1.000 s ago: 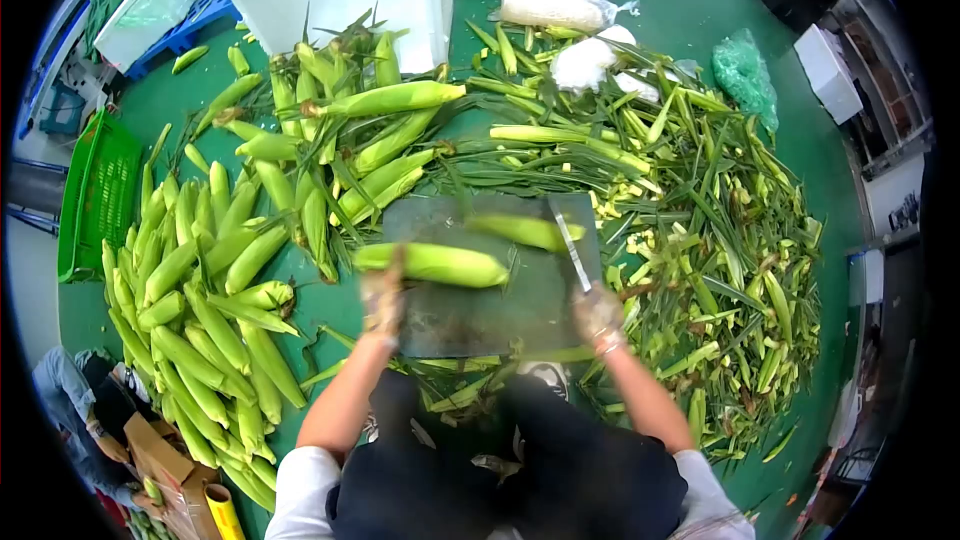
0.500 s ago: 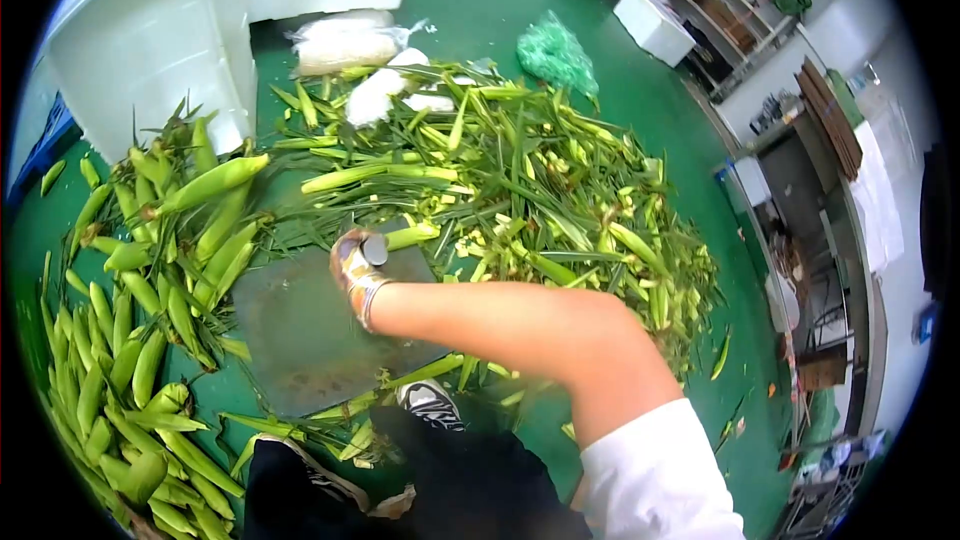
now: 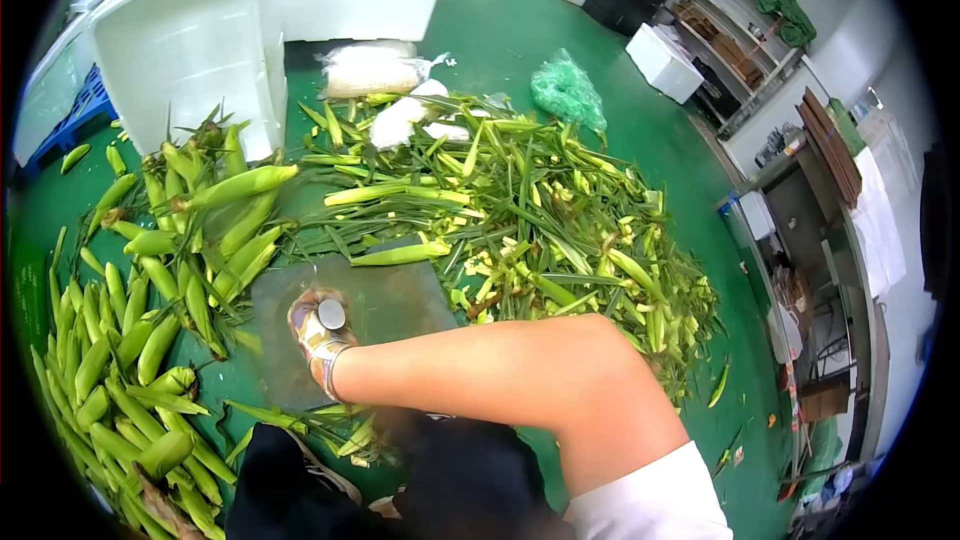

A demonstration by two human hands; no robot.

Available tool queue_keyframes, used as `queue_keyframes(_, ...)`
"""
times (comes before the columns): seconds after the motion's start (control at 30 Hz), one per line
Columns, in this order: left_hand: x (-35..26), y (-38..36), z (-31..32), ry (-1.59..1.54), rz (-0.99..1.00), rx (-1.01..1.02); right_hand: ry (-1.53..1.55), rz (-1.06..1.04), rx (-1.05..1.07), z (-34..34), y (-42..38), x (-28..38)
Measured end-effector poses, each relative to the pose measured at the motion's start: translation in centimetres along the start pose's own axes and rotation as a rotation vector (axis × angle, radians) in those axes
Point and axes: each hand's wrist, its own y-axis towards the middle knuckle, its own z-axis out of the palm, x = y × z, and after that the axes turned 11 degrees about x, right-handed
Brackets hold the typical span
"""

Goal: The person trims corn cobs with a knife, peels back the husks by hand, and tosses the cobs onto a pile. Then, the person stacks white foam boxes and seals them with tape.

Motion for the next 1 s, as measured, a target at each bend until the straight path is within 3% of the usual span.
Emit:
queue_keyframes(0.3, 2.6, 1.3, -7.8, -0.197, 0.037, -0.098, 0.047, -0.077, -0.167, -2.1, -0.5, 0.2)
queue_keyframes(0.33, 2.7, 1.3, -9.4, -0.229, 0.051, -0.129, 0.269, -0.193, -0.29, -1.1, -2.8, -2.0)
queue_keyframes(0.37, 2.3, 1.1, -10.9, -0.269, 0.072, -0.161, 0.448, -0.234, -0.323, 2.5, 1.7, -1.2)
queue_keyframes(0.4, 1.8, 1.1, -12.0, -0.302, 0.085, -0.193, 0.718, -0.338, -0.256, 3.8, 2.2, -2.2)
queue_keyframes(0.43, 1.1, 0.9, -12.7, -0.332, 0.09, -0.227, 0.992, -0.319, -0.007, 6.0, 2.0, -2.6)
queue_keyframes(0.47, 0.6, 1.1, -13.4, -0.356, 0.092, -0.254, 1.159, -0.3, -0.302, 11.7, 5.0, -0.3)
queue_keyframes(0.5, -0.6, 0.9, -13.3, -0.368, 0.087, -0.287, 1.36, -0.221, -0.179, 13.2, 3.4, -0.4)
queue_keyframes(0.53, 2.0, 3.7, -16.6, -0.249, 0.201, -0.201, 1.588, -0.124, -0.048, 15.6, 3.3, -0.4)
queue_keyframes(0.57, 4.5, 6.4, -19.7, -0.141, 0.323, -0.123, 1.612, -0.059, 0.102, 16.8, 2.4, -1.7)
queue_keyframes(0.63, 1.5, 8.9, -17.5, -0.402, 0.281, -0.249, 1.606, 0.097, -0.123, 24.2, 2.2, -2.0)
queue_keyframes(0.67, 0.5, 10.5, -16.7, -0.444, 0.293, -0.285, 1.745, 0.366, 0.039, 25.0, 0.5, -3.0)
queue_keyframes(0.7, -0.3, 12.5, -15.6, -0.46, 0.308, -0.317, 1.833, 0.531, 0.01, 30.1, 0.7, -3.4)
queue_keyframes(0.73, -1.2, 14.4, -14.0, -0.46, 0.335, -0.341, 1.74, 0.586, -0.165, 34.3, 0.1, -4.3)
queue_keyframes(0.77, -2.1, 16.0, -11.9, -0.438, 0.36, -0.354, 1.715, 0.839, -0.167, 37.0, 0.3, -4.8)
queue_keyframes(0.8, -2.5, 17.7, -9.5, -0.363, 0.385, -0.358, 1.763, 0.893, -0.286, 43.6, 0.8, -5.0)
queue_keyframes(0.83, -2.4, 19.2, -6.4, -0.194, 0.417, -0.325, 1.522, 1.005, -0.304, 43.8, -0.5, -5.6)
queue_keyframes(0.9, -1.1, 20.6, 2.4, 0.346, 0.459, -0.147, 1.528, 1.117, -0.211, 44.3, -1.4, -6.2)
queue_keyframes(0.97, -0.5, 20.1, 13.8, 0.598, 0.296, 0.155, 1.709, 1.177, -0.233, 44.4, -1.4, -5.2)
queue_keyframes(1.0, 1.1, 20.0, 19.9, 0.441, 0.181, 0.108, 1.721, 1.108, -0.291, 47.2, -0.7, -4.1)
